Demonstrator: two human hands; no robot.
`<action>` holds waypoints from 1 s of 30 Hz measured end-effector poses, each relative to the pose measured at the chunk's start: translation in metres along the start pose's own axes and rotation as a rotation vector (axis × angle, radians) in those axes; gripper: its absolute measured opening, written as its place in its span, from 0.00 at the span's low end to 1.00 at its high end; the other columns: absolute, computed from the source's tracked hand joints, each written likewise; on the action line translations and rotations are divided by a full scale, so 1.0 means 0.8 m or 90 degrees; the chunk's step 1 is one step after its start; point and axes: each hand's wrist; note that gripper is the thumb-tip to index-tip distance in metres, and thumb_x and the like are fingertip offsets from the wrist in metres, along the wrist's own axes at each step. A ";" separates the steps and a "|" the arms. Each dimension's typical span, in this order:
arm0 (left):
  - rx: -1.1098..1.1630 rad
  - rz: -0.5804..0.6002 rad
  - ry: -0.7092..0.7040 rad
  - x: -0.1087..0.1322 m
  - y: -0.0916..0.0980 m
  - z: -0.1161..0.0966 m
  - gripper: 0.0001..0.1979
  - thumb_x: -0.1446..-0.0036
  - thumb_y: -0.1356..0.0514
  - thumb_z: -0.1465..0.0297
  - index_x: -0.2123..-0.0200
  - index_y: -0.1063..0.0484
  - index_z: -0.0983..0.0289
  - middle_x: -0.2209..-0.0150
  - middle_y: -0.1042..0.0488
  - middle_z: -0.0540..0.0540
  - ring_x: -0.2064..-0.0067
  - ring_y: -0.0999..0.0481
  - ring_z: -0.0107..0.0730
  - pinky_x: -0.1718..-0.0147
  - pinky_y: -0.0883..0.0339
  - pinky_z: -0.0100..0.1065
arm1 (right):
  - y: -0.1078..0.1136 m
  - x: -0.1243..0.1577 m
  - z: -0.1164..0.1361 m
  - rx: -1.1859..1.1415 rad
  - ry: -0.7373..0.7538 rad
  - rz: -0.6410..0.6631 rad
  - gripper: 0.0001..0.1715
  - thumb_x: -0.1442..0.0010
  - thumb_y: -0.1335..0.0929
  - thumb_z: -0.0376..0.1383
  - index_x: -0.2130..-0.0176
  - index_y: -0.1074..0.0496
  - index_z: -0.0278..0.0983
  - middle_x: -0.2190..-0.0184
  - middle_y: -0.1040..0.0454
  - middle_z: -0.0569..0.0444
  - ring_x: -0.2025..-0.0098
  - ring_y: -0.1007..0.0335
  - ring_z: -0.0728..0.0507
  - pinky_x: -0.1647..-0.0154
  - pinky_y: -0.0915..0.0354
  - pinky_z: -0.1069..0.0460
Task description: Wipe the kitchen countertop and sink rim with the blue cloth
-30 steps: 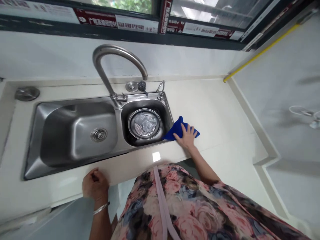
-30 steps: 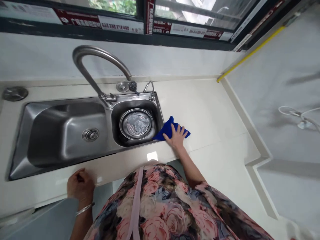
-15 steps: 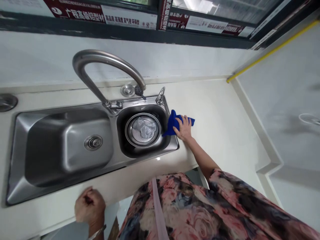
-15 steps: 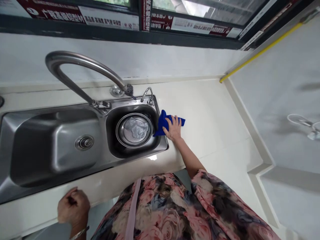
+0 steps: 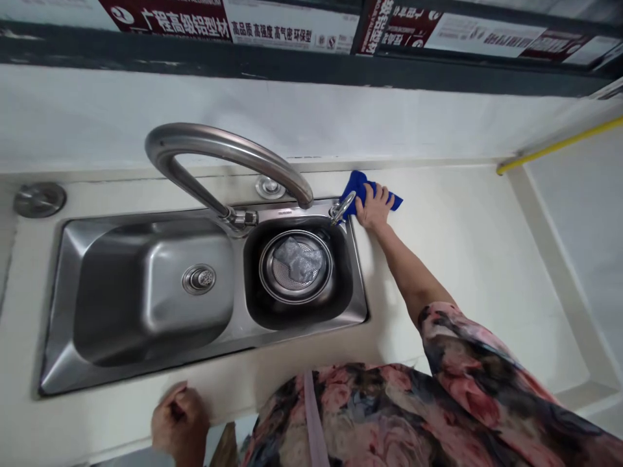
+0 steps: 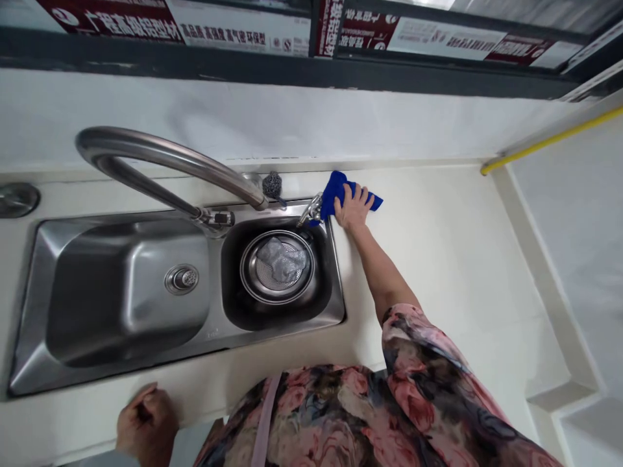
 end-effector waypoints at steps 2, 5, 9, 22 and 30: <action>0.001 -0.016 -0.013 0.002 0.000 -0.002 0.16 0.40 0.46 0.58 0.57 0.24 0.58 0.73 0.30 0.53 0.71 0.29 0.42 0.65 0.29 0.45 | -0.006 -0.030 0.007 0.020 -0.013 0.014 0.42 0.25 0.45 0.53 0.24 0.43 0.34 0.24 0.45 0.32 0.23 0.55 0.20 0.28 0.57 0.18; 0.003 -0.030 -0.040 0.005 0.000 -0.003 0.16 0.38 0.46 0.59 0.57 0.24 0.61 0.70 0.27 0.55 0.69 0.27 0.41 0.63 0.28 0.43 | -0.009 -0.065 0.020 0.076 -0.070 0.055 0.42 0.24 0.47 0.53 0.23 0.46 0.33 0.24 0.46 0.29 0.24 0.54 0.18 0.31 0.53 0.15; 0.019 -0.039 -0.084 0.005 -0.002 0.001 0.16 0.36 0.45 0.59 0.57 0.25 0.63 0.70 0.25 0.54 0.70 0.27 0.37 0.66 0.30 0.38 | 0.001 -0.072 0.032 0.075 -0.097 0.079 0.42 0.24 0.47 0.52 0.23 0.45 0.33 0.24 0.46 0.28 0.24 0.54 0.16 0.33 0.50 0.15; -0.028 -0.131 -0.131 -0.002 -0.009 -0.024 0.19 0.36 0.45 0.59 0.56 0.19 0.64 0.72 0.27 0.54 0.71 0.30 0.36 0.69 0.40 0.36 | 0.047 0.143 -0.041 0.050 0.040 0.061 0.37 0.25 0.42 0.48 0.25 0.37 0.36 0.23 0.42 0.38 0.22 0.54 0.25 0.24 0.56 0.25; -0.023 -0.054 -0.134 -0.007 -0.005 -0.029 0.18 0.36 0.44 0.62 0.54 0.19 0.65 0.74 0.28 0.53 0.72 0.31 0.37 0.69 0.39 0.36 | 0.065 0.365 -0.064 0.001 0.127 0.040 0.33 0.26 0.39 0.45 0.28 0.33 0.39 0.24 0.40 0.41 0.21 0.56 0.27 0.22 0.60 0.27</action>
Point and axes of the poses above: each hand's wrist, its own x-axis away from the middle knuckle, its own y-axis out of the back of the hand, z = x × y
